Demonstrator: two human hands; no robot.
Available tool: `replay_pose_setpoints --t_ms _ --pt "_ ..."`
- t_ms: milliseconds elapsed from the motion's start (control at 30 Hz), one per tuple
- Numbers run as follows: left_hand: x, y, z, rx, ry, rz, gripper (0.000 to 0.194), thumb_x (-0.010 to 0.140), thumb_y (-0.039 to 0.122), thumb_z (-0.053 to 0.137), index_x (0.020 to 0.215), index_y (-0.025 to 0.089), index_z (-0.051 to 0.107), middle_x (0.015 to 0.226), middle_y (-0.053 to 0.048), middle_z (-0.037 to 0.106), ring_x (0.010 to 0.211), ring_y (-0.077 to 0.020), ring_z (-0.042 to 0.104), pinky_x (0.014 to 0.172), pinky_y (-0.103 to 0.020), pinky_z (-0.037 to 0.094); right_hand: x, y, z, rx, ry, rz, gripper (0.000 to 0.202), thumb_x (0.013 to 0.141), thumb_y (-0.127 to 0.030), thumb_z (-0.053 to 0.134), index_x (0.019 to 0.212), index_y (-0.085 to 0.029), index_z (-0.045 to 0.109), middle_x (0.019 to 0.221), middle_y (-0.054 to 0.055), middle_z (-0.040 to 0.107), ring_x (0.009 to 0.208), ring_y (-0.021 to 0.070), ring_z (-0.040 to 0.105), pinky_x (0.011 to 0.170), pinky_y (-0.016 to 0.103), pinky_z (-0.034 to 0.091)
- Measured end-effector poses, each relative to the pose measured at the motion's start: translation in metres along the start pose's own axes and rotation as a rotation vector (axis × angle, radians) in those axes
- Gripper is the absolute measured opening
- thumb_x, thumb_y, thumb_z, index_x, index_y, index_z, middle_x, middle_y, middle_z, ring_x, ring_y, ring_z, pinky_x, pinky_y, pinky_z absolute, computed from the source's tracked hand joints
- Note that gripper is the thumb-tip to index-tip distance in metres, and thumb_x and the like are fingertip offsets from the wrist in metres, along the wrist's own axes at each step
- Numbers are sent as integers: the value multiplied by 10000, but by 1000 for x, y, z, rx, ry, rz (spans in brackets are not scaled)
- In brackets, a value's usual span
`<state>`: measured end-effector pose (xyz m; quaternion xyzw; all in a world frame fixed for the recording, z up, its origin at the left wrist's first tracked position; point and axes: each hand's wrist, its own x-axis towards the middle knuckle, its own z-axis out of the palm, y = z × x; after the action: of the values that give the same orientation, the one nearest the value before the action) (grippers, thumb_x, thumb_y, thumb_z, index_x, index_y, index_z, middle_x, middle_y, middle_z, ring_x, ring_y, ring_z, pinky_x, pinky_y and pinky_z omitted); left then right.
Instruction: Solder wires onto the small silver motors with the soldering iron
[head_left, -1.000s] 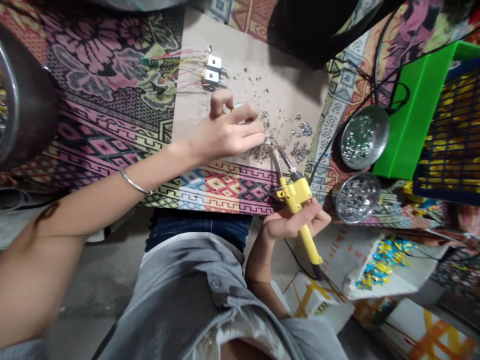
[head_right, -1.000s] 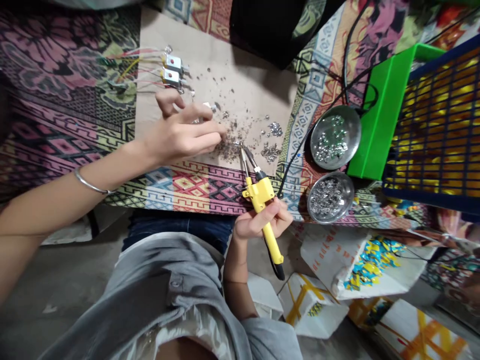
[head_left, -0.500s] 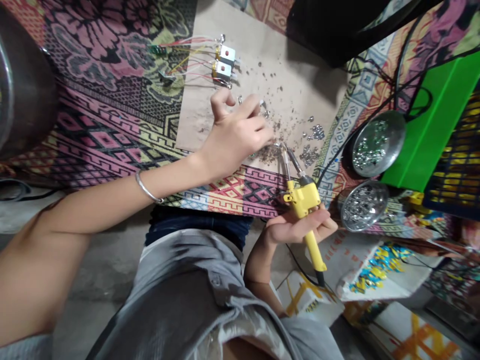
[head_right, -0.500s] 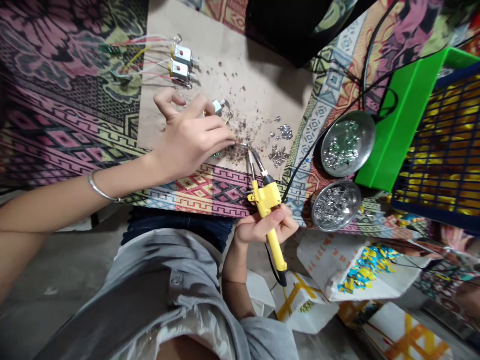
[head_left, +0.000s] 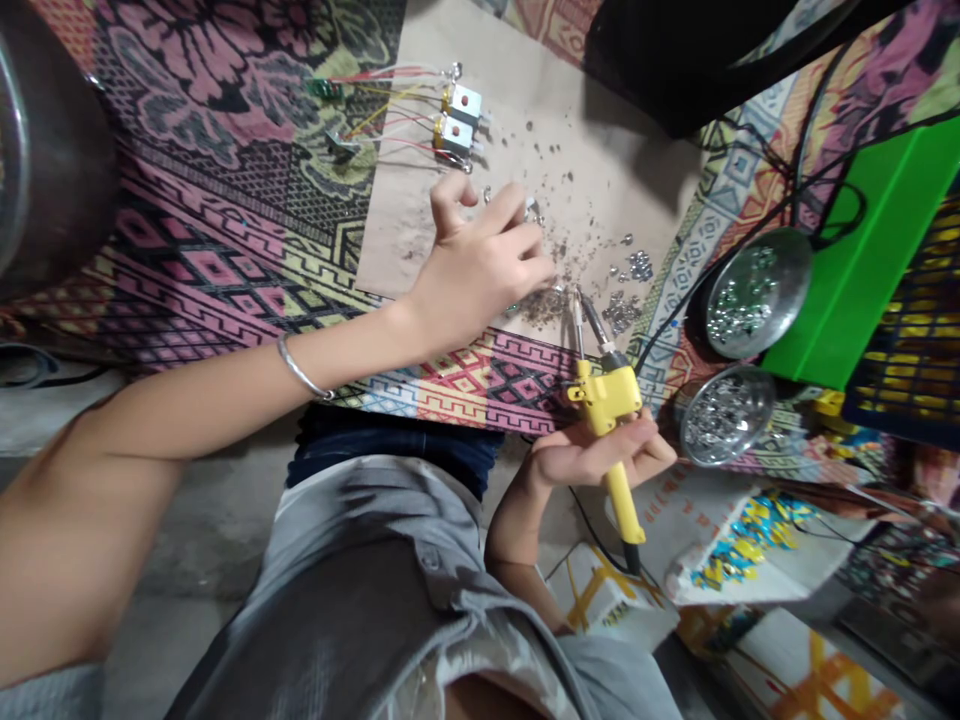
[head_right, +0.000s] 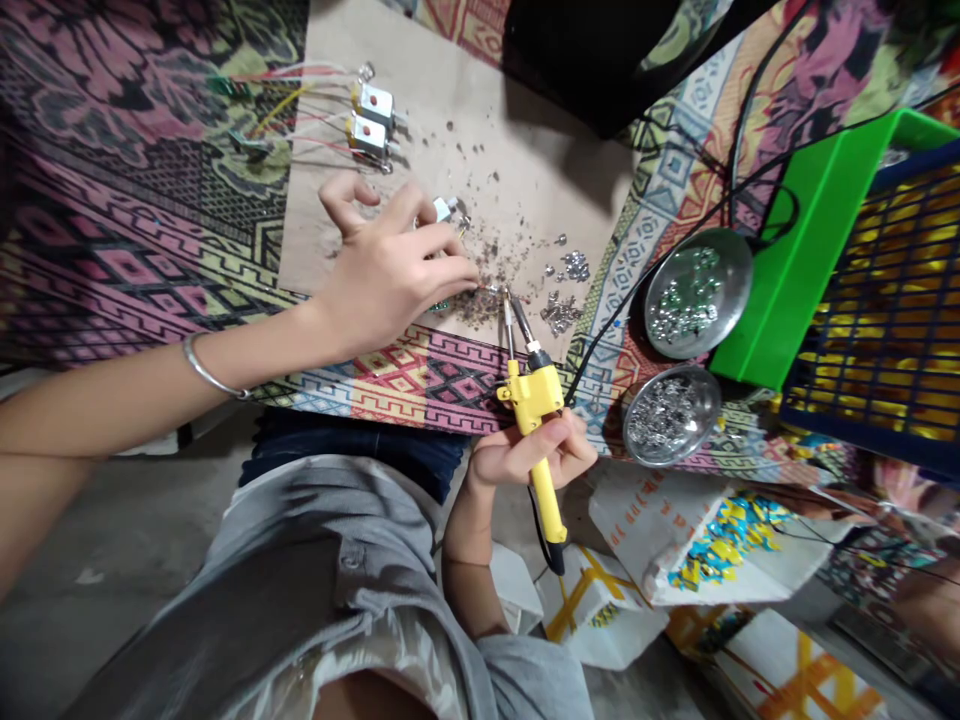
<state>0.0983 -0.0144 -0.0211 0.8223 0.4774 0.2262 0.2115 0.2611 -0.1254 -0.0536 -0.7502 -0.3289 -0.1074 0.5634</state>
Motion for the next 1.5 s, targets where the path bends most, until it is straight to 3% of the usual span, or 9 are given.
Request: replay_pose_setpoints --t_ms 333,533,967,1167,1500 --pt "0 -2 0 8 -22 -3 344 1117 197 480 970 262 785 997 -84 785 1162 -310 622 1026 -658 399 -2 -3 -1 76 -31 -13 357 952 -548 513 807 -291 313 752 -36 325 694 170 462 738 434 480" --pt "3 -1 -1 13 -76 -36 293 1120 236 532 978 258 787 1035 -77 809 1227 -360 632 1047 -750 378 -2 -4 -2 96 -68 -40 330 961 -514 527 807 -296 333 758 -34 339 685 171 442 732 426 467" --pt "2 -2 4 16 0 -17 324 1093 146 514 939 259 776 979 -70 802 1178 -319 633 1048 -710 390 0 -3 -4 197 -104 -68 384 955 -475 639 768 -264 379 730 -51 341 678 138 427 717 365 419" --pt "5 0 -2 17 -86 -33 311 1108 171 518 964 248 783 1040 -72 794 1218 -339 639 1048 -733 409 -1 -4 -4 173 -114 -60 401 966 -487 617 772 -265 345 717 -55 302 663 134 413 712 363 423" --pt "2 -6 8 -18 -47 -28 301 1115 179 488 974 243 746 1043 -59 778 1189 -302 593 1056 -709 399 -1 -4 6 63 57 -50 381 971 -561 470 822 -295 243 774 -33 241 695 183 441 753 449 477"
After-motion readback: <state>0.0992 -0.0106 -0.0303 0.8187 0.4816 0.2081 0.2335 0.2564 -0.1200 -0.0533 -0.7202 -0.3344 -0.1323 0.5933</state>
